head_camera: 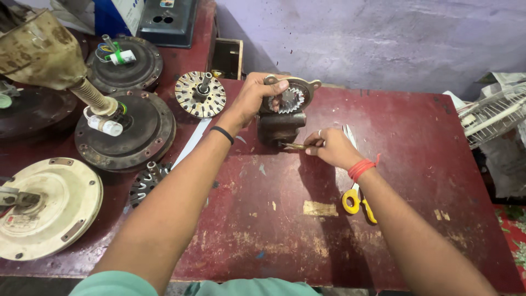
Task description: The person uses a small metal tool to scrape and clean the interior of a motor stator held in a vise. They repeatedly insert the tool into the stator slots and rotate the stator to access different areas, removing debris from the winding slots.
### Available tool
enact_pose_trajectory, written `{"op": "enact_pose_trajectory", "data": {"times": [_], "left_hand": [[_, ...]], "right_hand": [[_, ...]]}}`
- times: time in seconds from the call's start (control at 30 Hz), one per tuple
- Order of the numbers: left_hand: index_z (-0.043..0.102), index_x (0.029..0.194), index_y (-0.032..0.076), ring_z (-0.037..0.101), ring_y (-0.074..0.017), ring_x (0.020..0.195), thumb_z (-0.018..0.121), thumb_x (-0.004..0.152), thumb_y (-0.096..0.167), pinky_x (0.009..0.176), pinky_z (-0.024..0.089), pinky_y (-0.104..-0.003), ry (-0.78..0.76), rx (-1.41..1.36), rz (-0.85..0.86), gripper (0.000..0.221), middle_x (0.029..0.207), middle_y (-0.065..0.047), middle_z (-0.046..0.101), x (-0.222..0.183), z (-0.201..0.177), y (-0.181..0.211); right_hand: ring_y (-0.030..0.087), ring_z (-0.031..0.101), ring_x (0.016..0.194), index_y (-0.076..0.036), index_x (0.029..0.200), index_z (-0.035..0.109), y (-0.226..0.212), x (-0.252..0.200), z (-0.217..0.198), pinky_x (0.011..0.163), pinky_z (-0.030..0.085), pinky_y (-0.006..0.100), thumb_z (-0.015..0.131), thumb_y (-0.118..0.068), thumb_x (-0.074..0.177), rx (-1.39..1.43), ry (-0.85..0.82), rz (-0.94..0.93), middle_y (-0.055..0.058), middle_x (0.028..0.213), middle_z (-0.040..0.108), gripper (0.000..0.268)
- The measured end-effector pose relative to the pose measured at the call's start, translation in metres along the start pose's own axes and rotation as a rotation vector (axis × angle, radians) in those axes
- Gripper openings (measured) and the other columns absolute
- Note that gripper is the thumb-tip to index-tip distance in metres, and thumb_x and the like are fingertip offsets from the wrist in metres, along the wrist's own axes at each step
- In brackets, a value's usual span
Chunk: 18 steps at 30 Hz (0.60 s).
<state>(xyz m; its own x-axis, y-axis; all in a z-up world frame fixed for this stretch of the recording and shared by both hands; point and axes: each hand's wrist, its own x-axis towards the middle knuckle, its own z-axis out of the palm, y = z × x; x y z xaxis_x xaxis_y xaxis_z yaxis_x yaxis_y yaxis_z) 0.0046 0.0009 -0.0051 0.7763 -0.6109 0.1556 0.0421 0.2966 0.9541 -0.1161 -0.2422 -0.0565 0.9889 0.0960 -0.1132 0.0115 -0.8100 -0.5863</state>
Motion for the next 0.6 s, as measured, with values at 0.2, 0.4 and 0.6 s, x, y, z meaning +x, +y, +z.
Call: {"op": "enact_pose_trajectory", "data": {"times": [0.2,0.4,0.6], "left_hand": [[0.074,0.119,-0.004,0.056,-0.0075,0.061,0.071,0.096,0.023,0.059,0.048,-0.024,-0.019,-0.008,0.010,0.035,0.073,0.001,0.065,-0.001,0.001,0.002],[0.070,0.124,0.001,0.066,-0.0080,0.091,0.076,0.091,0.018,0.082,0.054,-0.024,0.126,0.256,0.284,0.038,0.099,0.003,0.073,-0.017,0.007,0.010],[0.064,0.099,0.002,0.057,-0.0128,0.081,0.065,0.096,0.005,0.072,0.046,-0.028,0.860,0.439,0.544,0.005,0.089,-0.003,0.060,-0.093,0.033,-0.020]], "right_hand": [[0.020,0.073,0.078,-0.004,0.100,0.077,0.003,-0.021,0.002,0.076,0.056,0.035,0.079,-0.010,0.079,0.012,0.057,0.047,0.011,0.084,0.077,0.022],[0.017,0.067,0.076,0.003,0.111,0.072,0.008,-0.046,0.005,0.069,0.056,0.030,0.061,-0.003,0.094,0.699,0.001,0.246,0.010,0.089,0.073,0.022],[0.015,0.062,0.075,0.006,0.112,0.070,-0.007,-0.072,0.020,0.066,0.053,0.029,0.056,-0.007,0.100,1.054,0.013,0.326,0.010,0.091,0.070,0.023]]}}
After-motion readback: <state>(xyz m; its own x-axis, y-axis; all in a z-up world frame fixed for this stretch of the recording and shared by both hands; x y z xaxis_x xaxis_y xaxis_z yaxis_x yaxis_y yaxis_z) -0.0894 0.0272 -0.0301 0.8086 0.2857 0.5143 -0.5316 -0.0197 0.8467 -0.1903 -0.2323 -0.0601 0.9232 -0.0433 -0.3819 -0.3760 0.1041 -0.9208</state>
